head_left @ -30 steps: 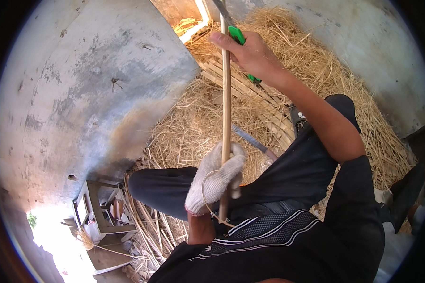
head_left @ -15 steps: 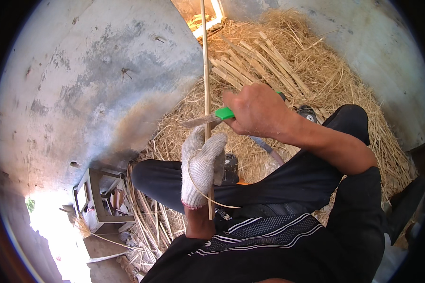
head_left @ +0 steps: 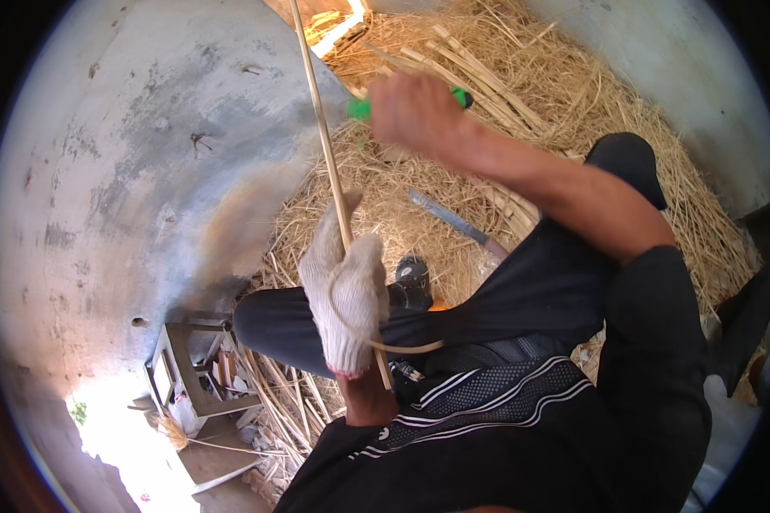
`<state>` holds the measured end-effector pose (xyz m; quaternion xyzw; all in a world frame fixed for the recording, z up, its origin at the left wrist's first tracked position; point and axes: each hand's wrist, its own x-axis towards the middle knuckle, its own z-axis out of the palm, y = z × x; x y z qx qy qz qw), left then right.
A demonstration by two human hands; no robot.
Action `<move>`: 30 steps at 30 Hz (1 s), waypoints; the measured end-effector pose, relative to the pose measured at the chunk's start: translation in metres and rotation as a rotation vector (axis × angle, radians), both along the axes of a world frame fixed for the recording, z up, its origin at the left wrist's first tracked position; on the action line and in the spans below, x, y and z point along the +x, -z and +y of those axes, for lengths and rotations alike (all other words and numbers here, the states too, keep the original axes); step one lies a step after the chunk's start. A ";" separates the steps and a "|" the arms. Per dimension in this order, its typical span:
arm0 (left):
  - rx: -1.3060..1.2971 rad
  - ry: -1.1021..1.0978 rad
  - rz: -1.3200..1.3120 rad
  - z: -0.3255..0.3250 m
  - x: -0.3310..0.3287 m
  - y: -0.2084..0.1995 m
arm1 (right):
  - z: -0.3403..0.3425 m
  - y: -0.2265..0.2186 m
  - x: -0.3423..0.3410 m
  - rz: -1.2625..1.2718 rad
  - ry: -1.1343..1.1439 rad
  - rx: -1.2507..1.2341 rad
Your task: The person sits on a straw-covered floor and uses a green-handled knife to shave the surface of a long bamboo pole. They hold the pole with a gloved left hand and repeatedly scrape the blade along its length to remove the outer layer, producing wood shavings.
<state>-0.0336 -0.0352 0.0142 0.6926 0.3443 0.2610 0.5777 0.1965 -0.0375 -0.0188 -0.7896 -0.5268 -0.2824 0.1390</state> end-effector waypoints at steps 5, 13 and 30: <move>-0.135 0.139 0.030 -0.019 -0.018 -0.012 | 0.000 -0.021 0.051 0.349 0.157 0.251; -0.122 0.123 -0.085 -0.005 -0.005 -0.010 | -0.033 -0.039 -0.002 0.665 0.057 0.178; 0.051 -0.020 -0.039 -0.008 -0.001 0.008 | -0.004 -0.005 -0.020 -0.029 -0.010 0.106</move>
